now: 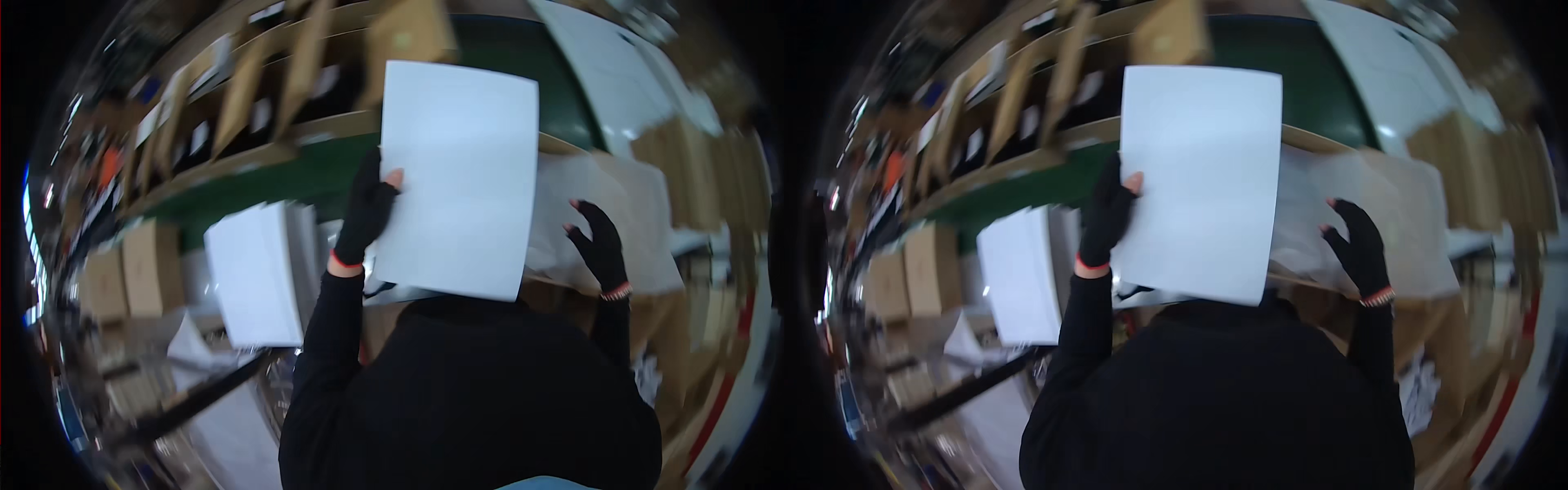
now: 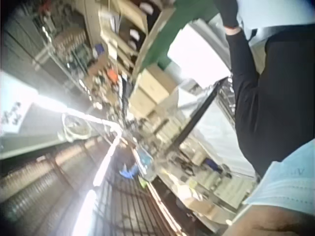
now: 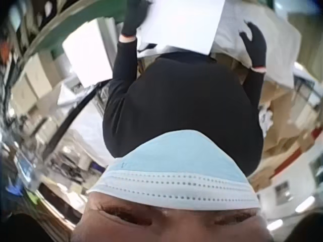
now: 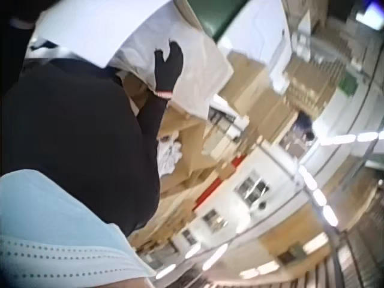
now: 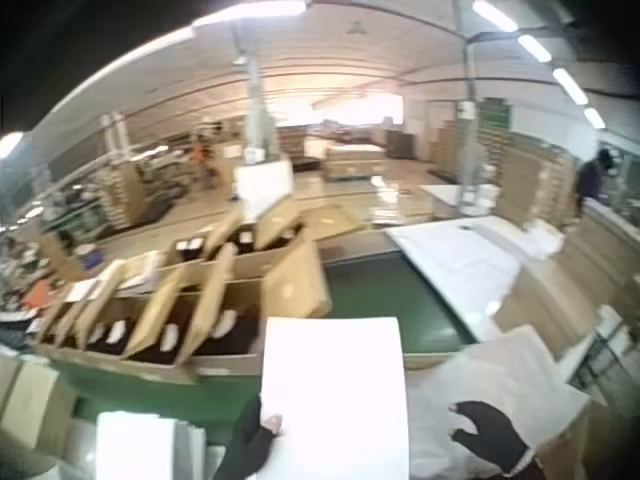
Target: The person repeatedly packs pairs of black shoes into cardboard boxes on a conveyor belt. They line each box with white tissue paper, place the shoes inside, fold the paper over, and close the box before moving it down the line.
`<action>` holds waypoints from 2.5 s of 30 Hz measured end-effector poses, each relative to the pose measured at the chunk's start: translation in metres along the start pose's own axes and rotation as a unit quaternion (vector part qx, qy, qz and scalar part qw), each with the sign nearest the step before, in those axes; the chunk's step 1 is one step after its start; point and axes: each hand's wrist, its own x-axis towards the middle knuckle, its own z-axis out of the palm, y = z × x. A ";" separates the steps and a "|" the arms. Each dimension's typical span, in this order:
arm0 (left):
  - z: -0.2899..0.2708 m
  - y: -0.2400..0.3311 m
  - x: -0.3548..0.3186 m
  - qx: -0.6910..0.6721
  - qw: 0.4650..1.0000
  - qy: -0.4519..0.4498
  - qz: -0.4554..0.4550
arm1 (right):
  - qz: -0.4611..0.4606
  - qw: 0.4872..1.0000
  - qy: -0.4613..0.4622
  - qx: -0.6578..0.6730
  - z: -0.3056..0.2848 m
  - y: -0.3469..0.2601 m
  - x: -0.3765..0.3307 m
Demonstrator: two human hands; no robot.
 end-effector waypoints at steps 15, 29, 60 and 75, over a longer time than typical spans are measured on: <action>0.231 -0.114 0.004 0.209 0.958 -0.191 -0.052 | 0.238 0.931 0.241 -0.137 -0.049 0.210 -0.112; 0.041 -0.055 -0.007 0.613 0.532 -0.557 -0.175 | 0.328 0.912 0.053 -0.240 -0.023 0.312 -0.142; 0.246 -0.009 0.028 0.228 0.847 -0.391 0.280 | -0.064 0.851 -0.313 0.417 0.128 0.032 -0.019; 0.277 -0.049 0.061 0.372 0.867 -0.165 0.288 | 0.400 0.915 -0.004 0.054 -0.102 0.340 -0.125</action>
